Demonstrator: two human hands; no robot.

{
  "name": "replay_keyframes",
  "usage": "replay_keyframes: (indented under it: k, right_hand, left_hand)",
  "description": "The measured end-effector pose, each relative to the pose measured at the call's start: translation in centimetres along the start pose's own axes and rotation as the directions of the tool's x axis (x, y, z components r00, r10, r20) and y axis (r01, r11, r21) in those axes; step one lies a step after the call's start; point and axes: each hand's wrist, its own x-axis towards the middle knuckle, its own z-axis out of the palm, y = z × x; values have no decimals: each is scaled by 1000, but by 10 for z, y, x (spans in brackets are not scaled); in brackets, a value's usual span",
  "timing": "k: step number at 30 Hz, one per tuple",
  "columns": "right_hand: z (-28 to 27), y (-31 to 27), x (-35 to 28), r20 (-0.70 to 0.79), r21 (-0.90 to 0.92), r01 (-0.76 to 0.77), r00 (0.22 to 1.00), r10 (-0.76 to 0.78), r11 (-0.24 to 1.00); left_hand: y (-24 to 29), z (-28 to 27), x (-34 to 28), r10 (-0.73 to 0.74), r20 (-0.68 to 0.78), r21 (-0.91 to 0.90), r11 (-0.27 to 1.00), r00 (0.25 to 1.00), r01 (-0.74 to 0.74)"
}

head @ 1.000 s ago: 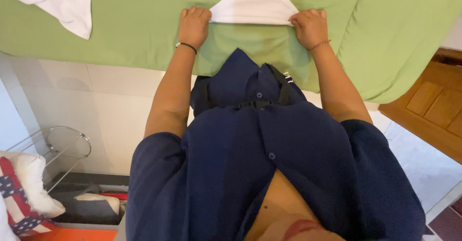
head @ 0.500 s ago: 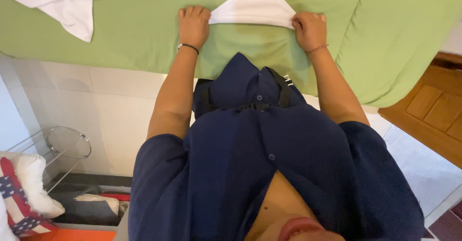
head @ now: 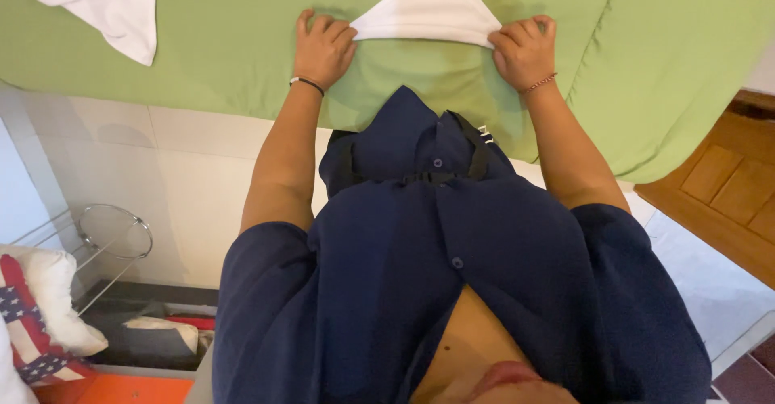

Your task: The person folds several white towels on a green bed sheet. They pick up each towel, spread it out, and fold it into a compact shape, placing the finished items on the bed.

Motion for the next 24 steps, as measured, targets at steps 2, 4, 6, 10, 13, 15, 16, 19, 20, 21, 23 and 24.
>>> replay_keyframes:
  k: [2, 4, 6, 10, 13, 15, 16, 19, 20, 21, 23, 24]
  right_hand:
    - [-12, -3, 8, 30, 16, 31, 999, -31, 999]
    - [-10, 1, 8, 35, 15, 33, 999, -33, 999]
    - [-5, 5, 3, 45, 14, 31, 999, -32, 999]
    - [12, 16, -4, 78, 33, -54, 996, 52, 998]
    - [17, 20, 1, 101, 47, -130, 987, 125, 990]
    - [18, 18, 2, 113, 51, -166, 981, 159, 985]
    - [19, 17, 5, 110, 45, -179, 979, 174, 983]
    - [17, 12, 10, 97, 25, -205, 975, 202, 978]
    - [16, 11, 12, 88, 12, -213, 973, 212, 977]
    - [16, 7, 12, 87, 11, -214, 973, 212, 977]
    - [14, 2, 14, 33, 7, -212, 977, 211, 977]
    - [17, 2, 14, 32, 6, -213, 977, 212, 977]
  left_hand:
    - [-3, 4, 0, -34, 24, -20, 999, 999, 35]
    - [-6, 14, -1, -84, 34, -55, 995, 996, 86]
    - [-9, 22, -2, -134, 51, -94, 986, 990, 138]
    - [-10, 22, 7, -150, 10, -115, 982, 989, 151]
    - [-10, 26, 13, -215, 8, -128, 968, 977, 214]
    - [-6, 30, 14, -247, 18, -115, 962, 969, 248]
    - [-4, 31, 18, -267, 12, -51, 962, 964, 268]
    - [2, 32, 23, -291, -18, 22, 956, 957, 291]
    - [4, 33, 23, -298, -44, 31, 954, 954, 299]
    - [5, 34, 21, -297, -44, 30, 954, 954, 298]
    - [6, 36, 18, -251, -28, 161, 954, 967, 253]
    - [6, 35, 18, -250, -29, 160, 955, 968, 251]
